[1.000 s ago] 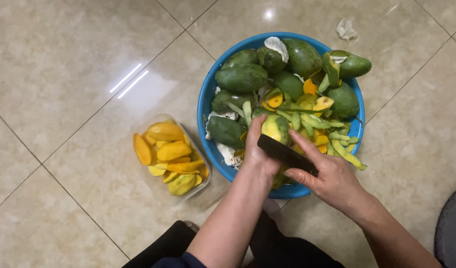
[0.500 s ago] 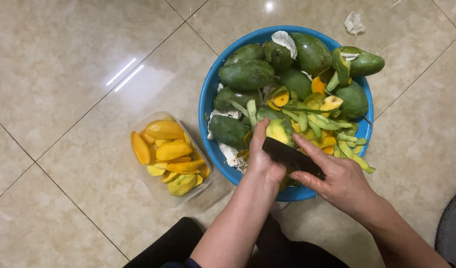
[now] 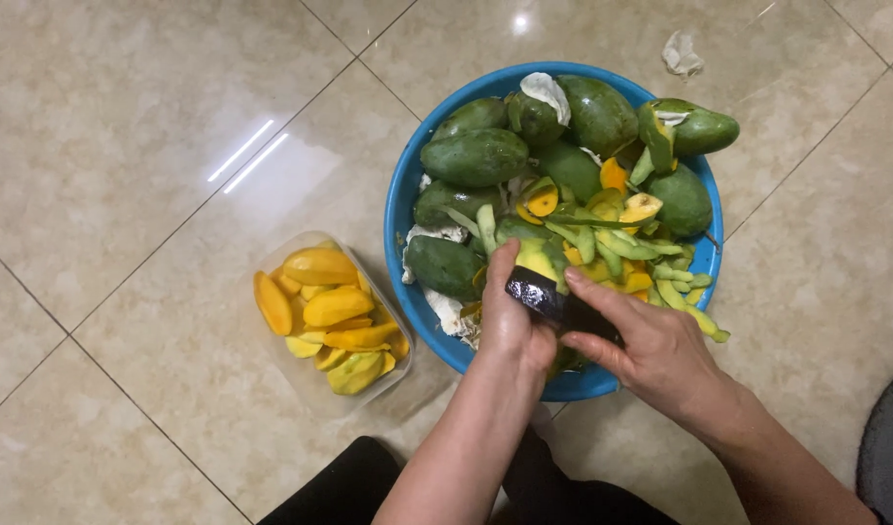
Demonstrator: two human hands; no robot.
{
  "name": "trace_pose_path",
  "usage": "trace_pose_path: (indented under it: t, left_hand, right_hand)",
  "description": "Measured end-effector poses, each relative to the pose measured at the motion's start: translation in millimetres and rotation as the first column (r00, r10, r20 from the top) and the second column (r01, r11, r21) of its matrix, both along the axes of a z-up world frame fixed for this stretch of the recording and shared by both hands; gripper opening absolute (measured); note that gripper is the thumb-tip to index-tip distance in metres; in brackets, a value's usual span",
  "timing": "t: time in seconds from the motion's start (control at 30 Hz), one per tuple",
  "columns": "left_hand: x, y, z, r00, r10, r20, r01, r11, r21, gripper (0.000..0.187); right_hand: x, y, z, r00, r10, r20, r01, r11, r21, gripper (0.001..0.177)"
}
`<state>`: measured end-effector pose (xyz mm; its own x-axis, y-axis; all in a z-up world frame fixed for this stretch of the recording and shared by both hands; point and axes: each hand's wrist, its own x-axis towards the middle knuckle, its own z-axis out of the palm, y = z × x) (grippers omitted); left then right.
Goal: Peeling and slicing mangoes into a plastic container using a knife
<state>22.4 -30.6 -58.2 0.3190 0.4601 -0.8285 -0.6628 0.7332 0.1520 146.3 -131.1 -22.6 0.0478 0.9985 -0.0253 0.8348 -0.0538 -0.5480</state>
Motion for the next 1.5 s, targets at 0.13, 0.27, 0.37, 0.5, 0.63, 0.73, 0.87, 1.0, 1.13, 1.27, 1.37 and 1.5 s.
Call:
trace_pose_path:
  t: [0.13,0.27,0.37,0.5,0.63,0.73,0.87,1.0,1.13,1.27,1.37,1.5]
  left_hand:
    - [-1,2,-18,1.000,-0.002,0.023,0.005,0.993,-0.121,0.054]
    - [-5,9,-20,0.999,0.021,0.041,-0.017,0.994,-0.107,0.046]
    - [-2,11,-30,1.000,-0.024,-0.005,0.024,0.999,-0.046,0.045]
    - [-1,9,-28,0.997,-0.056,-0.049,0.057,0.998,0.009,0.040]
    - [2,5,-22,0.987,-0.140,-0.083,0.141,0.990,0.003,0.044]
    - [3,3,-35,0.986,-0.124,-0.114,0.131,0.990,0.055,0.042]
    - [5,2,-50,0.991,-0.084,-0.105,0.099,0.985,0.145,0.031]
    - [4,4,-26,0.985,-0.059,-0.161,0.098,0.964,0.246,0.032]
    - [5,1,-21,0.980,-0.051,-0.192,0.109,0.946,0.304,0.030]
    - [2,3,-11,0.986,0.005,-0.169,0.066,0.908,0.414,0.033]
    - [0,5,-17,0.991,0.000,-0.137,0.063,0.890,0.452,0.036]
    - [5,-1,-19,0.987,-0.089,-0.136,0.144,0.867,0.477,0.040]
  right_hand:
    - [-2,3,1,0.979,-0.114,-0.169,0.108,0.993,-0.045,0.063]
    - [4,4,9,0.974,-0.105,-0.202,0.066,0.980,-0.190,0.078]
    - [12,3,4,0.982,-0.075,-0.173,0.036,0.975,-0.218,0.084]
    - [9,4,7,0.963,-0.122,-0.240,0.077,0.979,-0.190,0.071]
    - [6,11,5,0.943,-0.142,-0.301,0.108,0.986,-0.127,0.063]
    - [9,12,0,0.900,-0.153,-0.408,0.114,0.986,-0.119,0.056]
    - [10,12,1,0.860,-0.198,-0.470,0.136,0.977,-0.163,0.059]
    - [9,12,2,0.892,-0.222,-0.394,0.149,0.967,-0.207,0.078]
    - [1,21,6,0.839,-0.223,-0.497,0.156,0.972,-0.174,0.066]
    - [-8,29,15,0.784,-0.264,-0.561,0.177,0.962,-0.206,0.064]
    - [-9,28,13,0.747,-0.290,-0.599,0.180,0.955,-0.237,0.069]
    - [2,34,-4,0.651,-0.296,-0.699,0.175,0.955,-0.241,0.068]
